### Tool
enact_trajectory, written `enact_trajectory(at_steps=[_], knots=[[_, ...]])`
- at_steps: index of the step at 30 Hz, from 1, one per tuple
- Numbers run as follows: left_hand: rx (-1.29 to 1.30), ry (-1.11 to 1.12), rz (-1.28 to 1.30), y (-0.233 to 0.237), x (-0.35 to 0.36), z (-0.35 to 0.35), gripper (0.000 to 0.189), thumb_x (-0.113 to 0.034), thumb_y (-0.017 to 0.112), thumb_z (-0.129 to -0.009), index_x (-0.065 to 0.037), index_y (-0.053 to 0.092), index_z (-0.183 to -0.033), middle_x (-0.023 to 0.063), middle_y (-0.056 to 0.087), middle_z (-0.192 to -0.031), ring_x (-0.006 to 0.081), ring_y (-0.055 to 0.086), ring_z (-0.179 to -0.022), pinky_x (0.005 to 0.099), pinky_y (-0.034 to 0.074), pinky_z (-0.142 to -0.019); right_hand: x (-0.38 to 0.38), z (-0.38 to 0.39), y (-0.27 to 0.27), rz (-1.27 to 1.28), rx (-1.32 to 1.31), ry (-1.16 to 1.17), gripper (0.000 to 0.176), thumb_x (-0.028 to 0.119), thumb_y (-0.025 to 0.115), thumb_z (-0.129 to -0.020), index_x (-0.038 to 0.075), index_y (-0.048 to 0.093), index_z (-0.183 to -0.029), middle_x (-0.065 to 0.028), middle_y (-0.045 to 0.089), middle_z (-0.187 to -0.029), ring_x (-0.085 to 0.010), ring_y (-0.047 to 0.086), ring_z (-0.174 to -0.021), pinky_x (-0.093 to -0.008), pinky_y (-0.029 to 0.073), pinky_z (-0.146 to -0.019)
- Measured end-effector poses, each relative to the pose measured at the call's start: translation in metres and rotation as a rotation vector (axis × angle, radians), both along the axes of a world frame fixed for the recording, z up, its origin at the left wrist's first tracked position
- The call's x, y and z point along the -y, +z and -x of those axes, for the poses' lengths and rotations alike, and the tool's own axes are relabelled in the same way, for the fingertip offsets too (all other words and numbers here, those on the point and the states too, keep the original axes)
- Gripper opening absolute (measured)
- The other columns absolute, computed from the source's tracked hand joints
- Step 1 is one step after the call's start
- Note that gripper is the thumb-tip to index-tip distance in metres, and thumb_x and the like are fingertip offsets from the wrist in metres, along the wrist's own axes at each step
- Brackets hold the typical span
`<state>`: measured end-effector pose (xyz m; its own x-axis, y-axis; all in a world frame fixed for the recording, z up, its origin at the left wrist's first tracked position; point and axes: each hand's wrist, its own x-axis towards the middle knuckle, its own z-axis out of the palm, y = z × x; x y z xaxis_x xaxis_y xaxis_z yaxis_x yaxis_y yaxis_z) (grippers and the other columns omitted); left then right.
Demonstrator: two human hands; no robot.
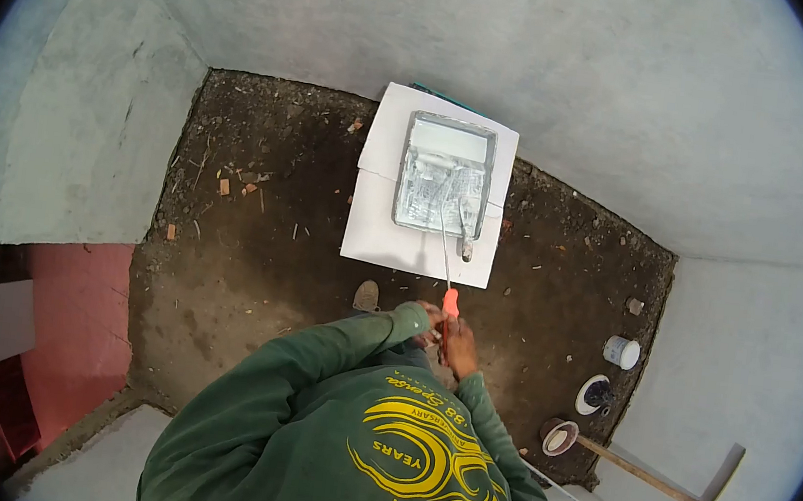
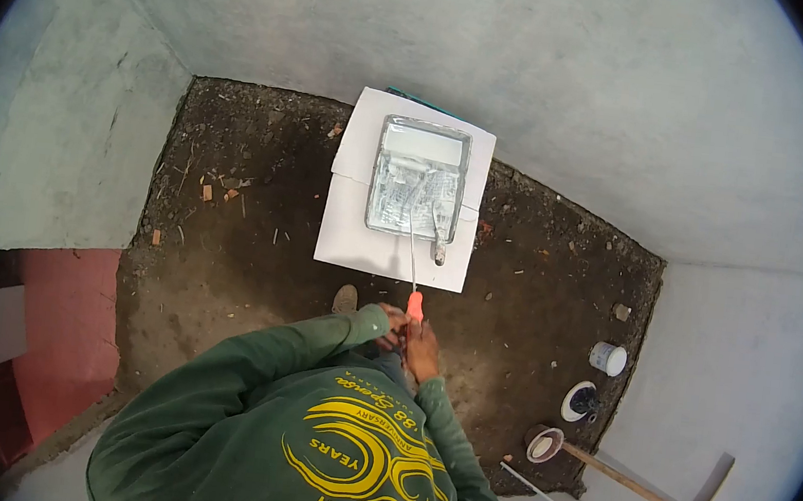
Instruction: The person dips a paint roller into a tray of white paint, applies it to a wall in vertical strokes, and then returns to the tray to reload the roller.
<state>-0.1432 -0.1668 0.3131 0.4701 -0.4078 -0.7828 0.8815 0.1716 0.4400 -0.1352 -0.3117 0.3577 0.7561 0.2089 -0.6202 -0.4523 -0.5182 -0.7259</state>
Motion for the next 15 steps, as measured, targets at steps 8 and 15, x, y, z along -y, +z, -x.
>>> enact_trajectory(at_steps=[8, 15], knots=[[-0.026, 0.19, -0.086, -0.009, -0.008, -0.045, 0.043, -0.042, 0.052, -0.089, -0.011, 0.052, -0.118, 0.0096, 0.054, -0.108, 0.027, 0.058, -0.09, 0.0424, 0.055, -0.07, -0.035, -0.051, 0.009, 0.007, 0.013, -0.04, 0.038, 0.036, 0.039, -0.095, 0.003, 0.051, -0.08, -0.0052, 0.05, -0.056, -0.0139, 0.045, -0.037, -0.0284, 0.036, -0.032], [-0.059, 0.189, -0.094, -0.001, -0.007, -0.048, 0.039, -0.037, 0.051, -0.091, -0.01, 0.052, -0.119, 0.0098, 0.051, -0.114, 0.0317, 0.054, -0.097, 0.0452, 0.056, -0.071, -0.029, -0.054, 0.007, 0.01, -0.024, -0.006, 0.042, 0.038, 0.038, -0.094, 0.0, 0.051, -0.082, -0.0089, 0.052, -0.056, -0.0186, 0.05, -0.037, -0.0321, 0.04, -0.036]])
